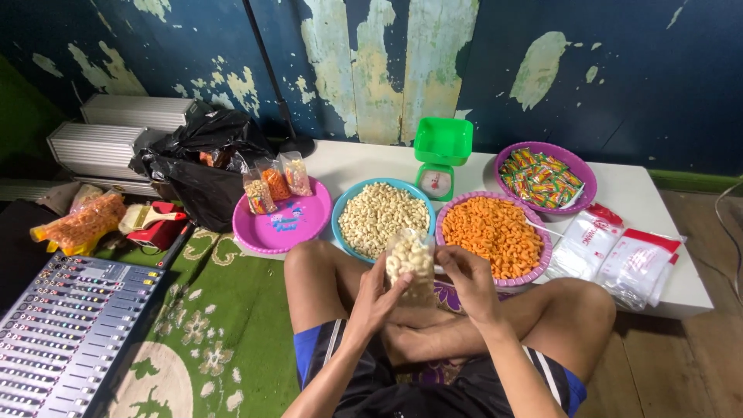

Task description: Packing macaroni from a bowl into small plastic bags using a spoon.

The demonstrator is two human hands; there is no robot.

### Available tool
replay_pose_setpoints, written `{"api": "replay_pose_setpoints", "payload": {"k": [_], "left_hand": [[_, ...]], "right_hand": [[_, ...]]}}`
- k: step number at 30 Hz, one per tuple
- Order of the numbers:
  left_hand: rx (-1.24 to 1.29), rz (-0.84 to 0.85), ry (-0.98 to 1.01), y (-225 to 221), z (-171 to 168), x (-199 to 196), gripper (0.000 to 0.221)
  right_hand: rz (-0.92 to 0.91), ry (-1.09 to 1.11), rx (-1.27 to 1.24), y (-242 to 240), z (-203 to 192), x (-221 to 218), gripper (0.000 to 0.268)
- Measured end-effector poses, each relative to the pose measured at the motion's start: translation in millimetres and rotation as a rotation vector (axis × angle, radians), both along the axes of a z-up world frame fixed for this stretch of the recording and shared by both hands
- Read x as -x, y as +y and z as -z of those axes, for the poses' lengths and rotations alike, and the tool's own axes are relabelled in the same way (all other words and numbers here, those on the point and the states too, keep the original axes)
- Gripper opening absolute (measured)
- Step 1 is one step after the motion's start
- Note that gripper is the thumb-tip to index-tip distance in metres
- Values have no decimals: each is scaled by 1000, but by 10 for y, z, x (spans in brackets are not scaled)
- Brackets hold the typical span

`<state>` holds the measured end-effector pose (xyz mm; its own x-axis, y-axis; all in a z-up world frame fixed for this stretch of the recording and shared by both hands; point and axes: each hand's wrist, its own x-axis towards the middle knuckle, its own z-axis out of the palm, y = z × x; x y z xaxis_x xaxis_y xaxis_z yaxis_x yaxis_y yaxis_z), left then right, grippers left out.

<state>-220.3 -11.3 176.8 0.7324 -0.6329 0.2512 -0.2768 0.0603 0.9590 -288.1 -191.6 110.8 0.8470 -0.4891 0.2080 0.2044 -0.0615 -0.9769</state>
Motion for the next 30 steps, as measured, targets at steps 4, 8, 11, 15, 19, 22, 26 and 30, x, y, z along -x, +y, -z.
{"api": "replay_pose_setpoints", "payload": {"k": [4,8,11,15,19,22,26,30], "left_hand": [[8,-10,-17,21,17,55,28],[11,-16,-67,36,20,96,28],[23,-32,-75,39,90,94,27],[89,-45,-10,37,182,103,27],[219,-41,93,-66,495,-30,28],[281,-71,149,-100,637,-77,31],[329,-161,112,-112,561,-89,31],[353,-298,76,-113,381,11,27]], "right_hand": [[-80,15,10,158,-349,91,78],[-69,-46,2,330,-419,102,54],[44,-83,-22,351,-301,85,30],[125,-120,-96,238,38,-6,26],[45,-129,-262,229,76,-17,28],[75,-107,-283,254,-17,-18,28],[91,-87,-270,224,8,-61,28],[113,-88,-283,251,-64,-31,28]]}}
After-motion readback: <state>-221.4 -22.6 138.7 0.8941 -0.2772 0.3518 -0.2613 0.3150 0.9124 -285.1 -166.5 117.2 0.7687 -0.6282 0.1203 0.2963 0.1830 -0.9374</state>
